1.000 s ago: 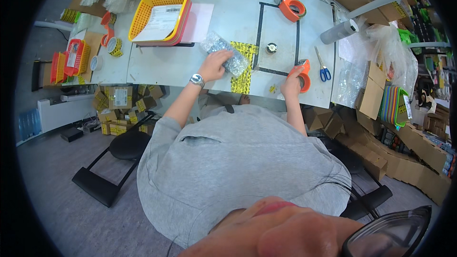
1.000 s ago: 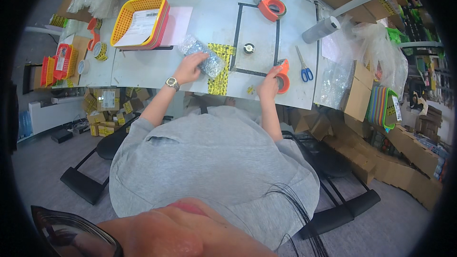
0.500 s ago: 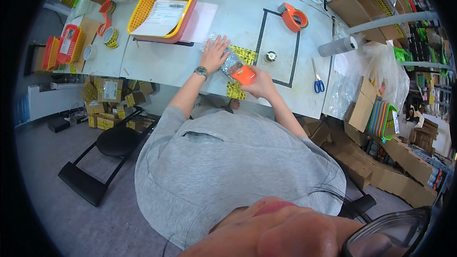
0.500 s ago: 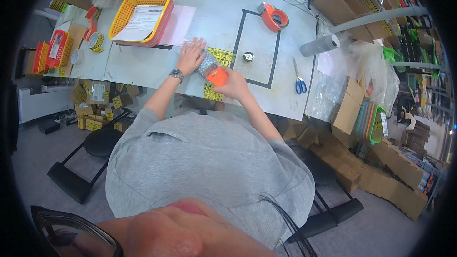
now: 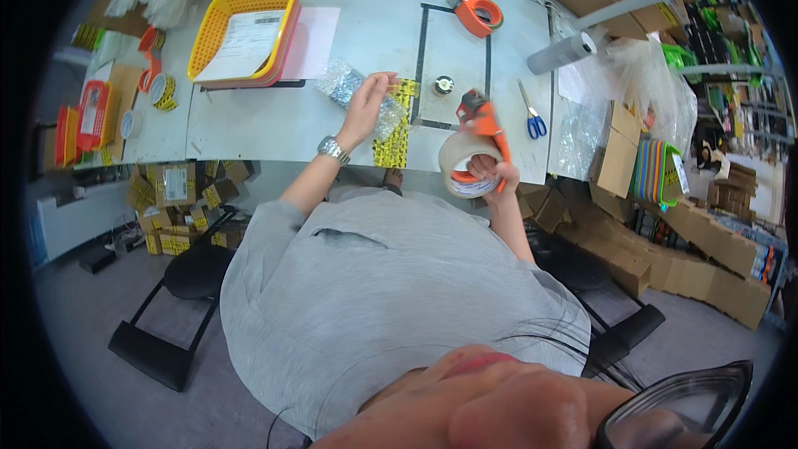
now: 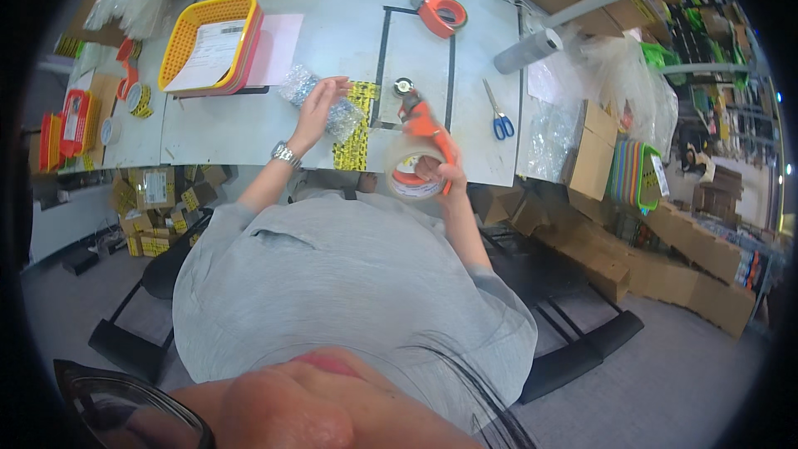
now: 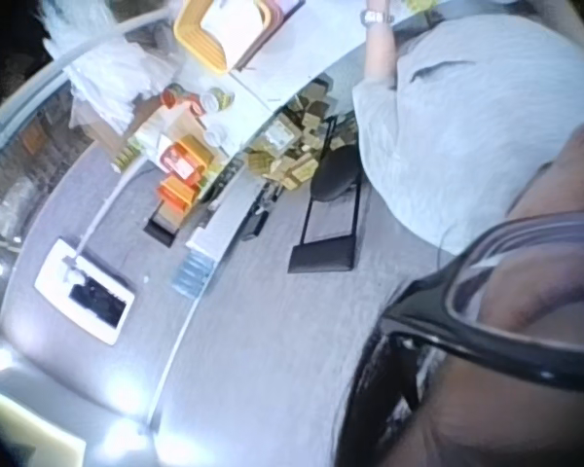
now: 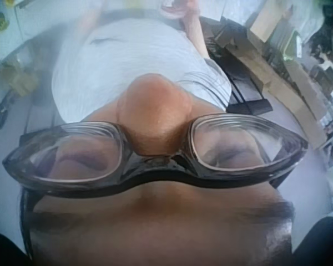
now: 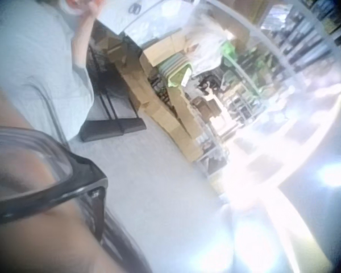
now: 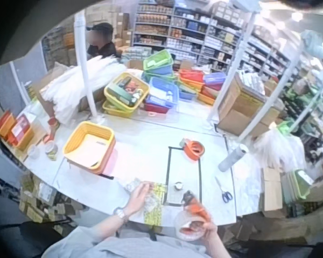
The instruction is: The person seals a cardboard box with yellow tape, attaches a shipping label, and then wraps a small electronic item in bubble wrap using clear tape. The person works at a table in a warehouse environment.
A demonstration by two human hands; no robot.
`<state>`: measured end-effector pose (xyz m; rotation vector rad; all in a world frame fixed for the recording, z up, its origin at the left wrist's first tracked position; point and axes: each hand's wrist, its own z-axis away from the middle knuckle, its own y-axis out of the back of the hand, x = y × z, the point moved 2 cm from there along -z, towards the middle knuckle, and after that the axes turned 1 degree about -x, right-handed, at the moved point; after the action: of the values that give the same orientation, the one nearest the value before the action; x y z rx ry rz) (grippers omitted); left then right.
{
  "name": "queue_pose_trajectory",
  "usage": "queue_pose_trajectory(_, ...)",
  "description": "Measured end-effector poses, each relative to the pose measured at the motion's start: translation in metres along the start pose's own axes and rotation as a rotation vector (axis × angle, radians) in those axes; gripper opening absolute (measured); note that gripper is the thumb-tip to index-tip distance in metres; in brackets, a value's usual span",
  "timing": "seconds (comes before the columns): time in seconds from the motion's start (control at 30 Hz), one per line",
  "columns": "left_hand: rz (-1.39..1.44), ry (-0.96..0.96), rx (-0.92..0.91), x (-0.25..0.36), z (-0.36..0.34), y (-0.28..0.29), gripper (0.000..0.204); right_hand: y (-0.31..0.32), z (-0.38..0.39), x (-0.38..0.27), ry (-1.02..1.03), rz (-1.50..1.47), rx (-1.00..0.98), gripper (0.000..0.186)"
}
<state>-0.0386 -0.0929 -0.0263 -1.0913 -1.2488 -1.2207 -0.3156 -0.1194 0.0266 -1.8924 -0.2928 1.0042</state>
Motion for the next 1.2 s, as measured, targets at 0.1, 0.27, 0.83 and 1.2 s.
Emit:
queue_pose_trajectory(0.1,0.463,-0.158,-0.179,0.074,0.019,-0.033,0.060,-0.019,-0.016,0.010,0.154,-0.428,-0.035,0.067)
queue_pose_trajectory(0.27,0.189,-0.519,-0.079,0.164,0.037,-0.043,0.072,-0.043,-0.038,0.015,0.252,-0.327,0.131,0.080)
queue_pose_trajectory(0.83,-0.386,-0.763,-0.151,0.244,0.006,-0.021,0.050,-0.072,-0.052,0.022,0.082,-0.635,0.065,0.098)
queue_pose_trajectory(1.2,-0.526,-1.024,0.101,0.224,0.025,-0.030,0.058,-0.077,-0.058,0.008,0.127,-0.128,0.194,0.104)
